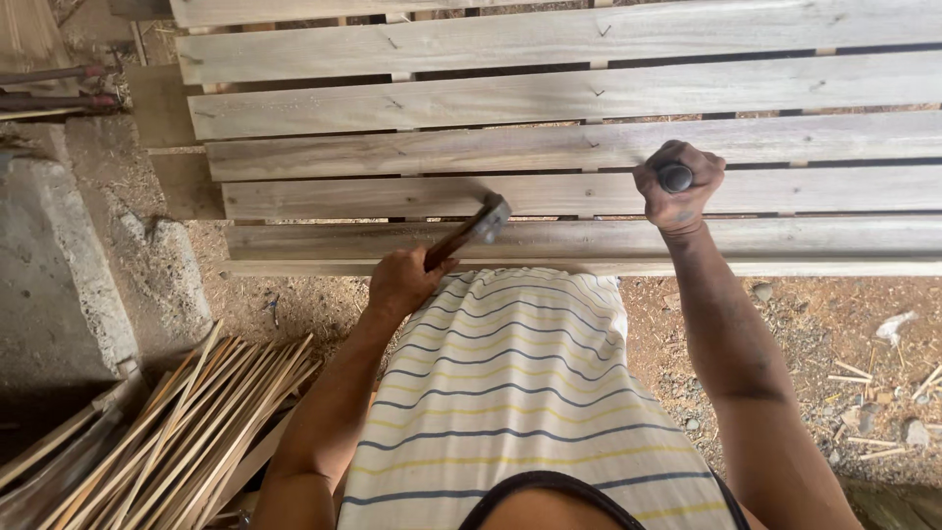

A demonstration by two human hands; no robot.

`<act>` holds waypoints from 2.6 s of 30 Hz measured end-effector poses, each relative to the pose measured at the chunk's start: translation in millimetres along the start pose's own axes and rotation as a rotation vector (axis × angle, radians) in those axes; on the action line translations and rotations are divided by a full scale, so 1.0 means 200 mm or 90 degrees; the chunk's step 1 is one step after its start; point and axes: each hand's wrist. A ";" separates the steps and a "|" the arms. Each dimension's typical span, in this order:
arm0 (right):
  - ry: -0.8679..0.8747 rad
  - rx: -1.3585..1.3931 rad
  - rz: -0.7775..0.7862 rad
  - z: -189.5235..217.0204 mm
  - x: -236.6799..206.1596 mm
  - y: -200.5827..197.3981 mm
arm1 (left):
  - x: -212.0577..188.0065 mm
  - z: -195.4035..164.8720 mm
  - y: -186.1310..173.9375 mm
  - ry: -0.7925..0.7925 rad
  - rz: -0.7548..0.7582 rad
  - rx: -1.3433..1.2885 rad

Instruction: The person uses a hammer and a chisel to drive nails into a wooden pallet structure. They repeatedly strike the chisel to secure the slats and later reposition a wooden block underneath the pallet.

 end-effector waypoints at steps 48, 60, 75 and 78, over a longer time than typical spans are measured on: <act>-0.193 0.124 0.234 -0.11 0.04 -0.16 | 0.26 -0.88 0.02 0.041 -0.026 -0.168; -0.090 0.108 0.122 -0.05 0.01 -0.19 | 0.30 -0.80 0.05 0.139 -0.097 -0.176; -0.068 0.149 -0.307 -0.10 0.21 -0.22 | 0.35 -0.56 0.13 -0.040 0.043 -0.123; -0.067 0.166 -0.269 -0.10 0.23 -0.21 | 0.31 -0.51 0.13 0.003 -0.023 -0.064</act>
Point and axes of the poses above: each hand's wrist, its own x-axis towards the middle knuckle, its own y-axis out of the palm, z = x × y, and after that the axes turned 3 degrees about z, right-handed
